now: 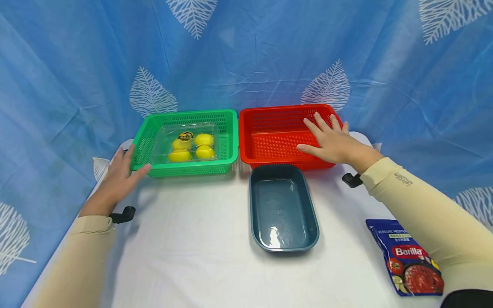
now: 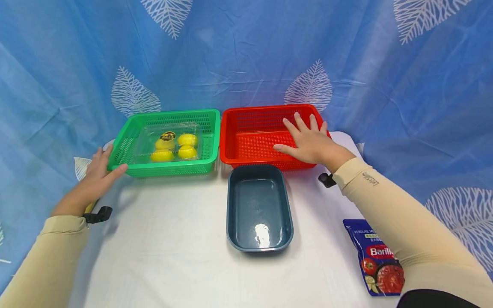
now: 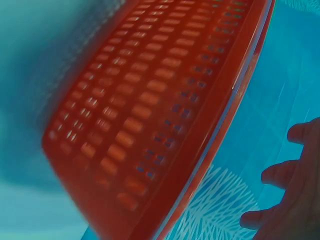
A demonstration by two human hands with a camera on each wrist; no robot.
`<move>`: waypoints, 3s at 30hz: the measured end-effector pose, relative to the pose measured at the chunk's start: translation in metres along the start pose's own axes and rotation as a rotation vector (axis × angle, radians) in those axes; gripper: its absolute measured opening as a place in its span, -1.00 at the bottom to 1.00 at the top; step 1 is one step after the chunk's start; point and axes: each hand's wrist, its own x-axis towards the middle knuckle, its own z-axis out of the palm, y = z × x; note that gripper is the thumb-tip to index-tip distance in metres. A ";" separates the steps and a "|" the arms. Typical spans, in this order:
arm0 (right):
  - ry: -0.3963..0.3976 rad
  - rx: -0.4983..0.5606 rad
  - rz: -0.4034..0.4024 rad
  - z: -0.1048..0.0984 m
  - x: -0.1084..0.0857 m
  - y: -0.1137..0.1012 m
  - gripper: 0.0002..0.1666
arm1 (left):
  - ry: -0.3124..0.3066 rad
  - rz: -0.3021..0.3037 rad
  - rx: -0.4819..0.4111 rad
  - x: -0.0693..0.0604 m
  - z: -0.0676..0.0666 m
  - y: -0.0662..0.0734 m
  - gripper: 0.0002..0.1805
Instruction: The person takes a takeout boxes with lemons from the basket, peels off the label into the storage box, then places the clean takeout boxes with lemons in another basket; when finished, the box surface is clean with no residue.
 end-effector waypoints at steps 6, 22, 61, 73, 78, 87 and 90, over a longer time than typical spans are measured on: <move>0.005 -0.001 -0.030 0.001 0.013 -0.014 0.25 | 0.075 -0.045 -0.125 0.002 0.004 0.000 0.03; 0.017 0.057 -0.103 0.008 0.052 -0.064 0.26 | 0.211 -0.151 -0.509 0.004 0.027 0.001 0.14; -0.090 0.407 -0.368 0.029 0.115 -0.223 0.18 | 0.507 -0.255 -1.110 0.016 0.064 0.016 -0.04; -0.096 0.589 -0.185 0.050 0.135 -0.245 0.14 | 0.615 -0.197 -1.221 0.019 0.074 0.016 -0.13; -0.133 0.770 -0.032 0.053 0.142 -0.251 0.06 | 0.629 -0.178 -1.226 0.019 0.077 0.014 -0.14; -0.101 1.216 0.171 0.059 0.150 -0.257 -0.18 | 0.646 -0.150 -1.222 0.021 0.082 0.015 -0.17; -0.088 1.285 0.197 0.063 0.155 -0.253 -0.21 | 0.642 -0.153 -1.221 0.022 0.082 0.015 -0.17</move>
